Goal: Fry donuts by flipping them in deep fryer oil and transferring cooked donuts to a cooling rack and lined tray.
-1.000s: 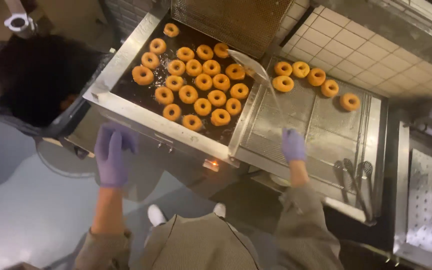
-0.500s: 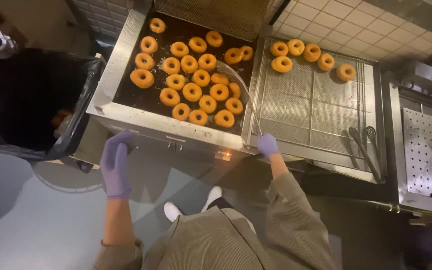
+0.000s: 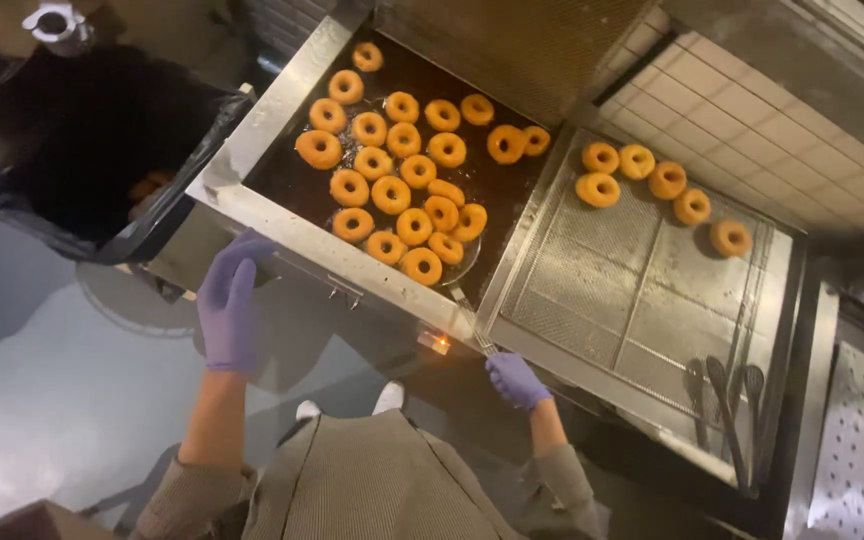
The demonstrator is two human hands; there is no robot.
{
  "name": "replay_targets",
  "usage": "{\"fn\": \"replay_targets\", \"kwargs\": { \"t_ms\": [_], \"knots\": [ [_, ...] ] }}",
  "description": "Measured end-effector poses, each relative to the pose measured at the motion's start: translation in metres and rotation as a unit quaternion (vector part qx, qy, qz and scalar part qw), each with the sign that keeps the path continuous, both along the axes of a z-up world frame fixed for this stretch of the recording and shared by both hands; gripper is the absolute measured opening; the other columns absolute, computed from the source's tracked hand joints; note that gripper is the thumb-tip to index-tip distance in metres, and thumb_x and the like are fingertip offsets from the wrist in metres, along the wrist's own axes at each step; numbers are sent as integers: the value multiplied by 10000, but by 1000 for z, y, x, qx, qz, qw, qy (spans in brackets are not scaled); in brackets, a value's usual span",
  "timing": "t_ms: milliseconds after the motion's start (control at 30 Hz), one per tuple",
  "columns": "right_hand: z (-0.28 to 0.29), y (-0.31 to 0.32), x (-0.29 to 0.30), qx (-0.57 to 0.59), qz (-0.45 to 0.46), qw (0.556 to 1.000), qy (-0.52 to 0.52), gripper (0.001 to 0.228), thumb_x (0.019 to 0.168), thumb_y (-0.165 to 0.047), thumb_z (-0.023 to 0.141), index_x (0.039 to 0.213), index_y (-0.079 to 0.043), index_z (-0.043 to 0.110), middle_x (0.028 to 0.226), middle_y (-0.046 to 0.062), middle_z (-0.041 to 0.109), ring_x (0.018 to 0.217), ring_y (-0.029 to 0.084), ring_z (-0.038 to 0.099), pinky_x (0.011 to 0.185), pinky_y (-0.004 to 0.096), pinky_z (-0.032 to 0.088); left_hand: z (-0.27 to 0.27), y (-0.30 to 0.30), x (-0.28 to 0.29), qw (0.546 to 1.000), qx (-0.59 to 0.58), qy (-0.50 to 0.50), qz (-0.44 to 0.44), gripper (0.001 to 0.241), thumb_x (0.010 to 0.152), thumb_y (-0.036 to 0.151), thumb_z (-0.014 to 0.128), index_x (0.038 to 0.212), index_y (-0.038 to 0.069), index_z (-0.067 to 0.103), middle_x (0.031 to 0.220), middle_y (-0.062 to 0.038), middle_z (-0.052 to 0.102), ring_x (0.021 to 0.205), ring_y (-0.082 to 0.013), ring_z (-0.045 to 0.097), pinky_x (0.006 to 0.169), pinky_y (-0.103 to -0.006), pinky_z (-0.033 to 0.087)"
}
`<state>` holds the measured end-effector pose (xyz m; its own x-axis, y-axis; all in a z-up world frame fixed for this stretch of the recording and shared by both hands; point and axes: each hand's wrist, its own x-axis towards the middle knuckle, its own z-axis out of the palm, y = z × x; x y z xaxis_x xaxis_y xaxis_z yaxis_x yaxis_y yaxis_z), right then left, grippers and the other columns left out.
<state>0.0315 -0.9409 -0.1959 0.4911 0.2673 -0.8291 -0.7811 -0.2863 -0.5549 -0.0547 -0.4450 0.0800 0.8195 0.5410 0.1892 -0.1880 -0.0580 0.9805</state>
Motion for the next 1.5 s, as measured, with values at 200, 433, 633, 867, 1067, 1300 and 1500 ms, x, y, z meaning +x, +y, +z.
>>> {"fn": "replay_targets", "kwargs": {
  "t_ms": [200,433,633,867,1067,1300,1500],
  "knots": [
    [34,67,10,23,12,1000,-1,189,1005,-271,510,880,-138,559,581,-64,393,414,64,306,350,241,226,10,-17,1,999,-18,37,22,281,1021,105,484,1245,11,624,1211,-82,693,1155,-160,623,1070,-310,464],
    [20,103,9,161,-33,986,2,249,1046,-313,513,889,-128,564,604,-94,354,438,23,278,373,203,208,-2,10,7,998,-47,-11,51,230,1021,39,494,1231,21,586,1180,-63,679,1127,-141,627,1047,-289,481],
    [46,122,1,118,-99,988,-23,220,1040,-296,527,886,-140,545,606,-81,369,444,25,284,372,209,197,-1,39,10,999,-8,0,43,191,1070,61,465,1157,-5,622,1164,-85,683,1083,-150,640,1015,-289,505],
    [51,118,-18,163,-209,963,-44,235,1042,-309,514,879,-141,537,585,-83,346,425,37,286,360,221,200,18,44,38,999,-41,19,-14,217,1065,107,468,1143,0,639,1131,-86,706,1028,-157,662,935,-294,519],
    [67,78,-48,153,-326,932,-46,202,1019,-292,521,882,-145,550,571,-90,323,405,39,258,342,230,178,4,40,57,997,-23,17,-68,217,1085,105,464,1152,-23,626,1132,-110,710,1090,-176,669,1031,-306,500],
    [103,-9,-40,145,-431,888,-61,206,1059,-228,492,873,-142,500,625,-98,311,453,24,263,356,204,180,-4,38,63,995,-34,38,-85,234,1087,130,470,1173,-21,628,1109,-112,711,1071,-173,678,990,-299,504],
    [109,8,-20,377,-351,857,24,254,1094,-238,468,858,-145,481,620,-111,290,423,6,247,319,188,179,-5,28,69,993,-29,34,-112,231,1080,136,476,1162,-14,631,1049,-100,710,1000,-156,679,927,-275,506]
  ]
}}
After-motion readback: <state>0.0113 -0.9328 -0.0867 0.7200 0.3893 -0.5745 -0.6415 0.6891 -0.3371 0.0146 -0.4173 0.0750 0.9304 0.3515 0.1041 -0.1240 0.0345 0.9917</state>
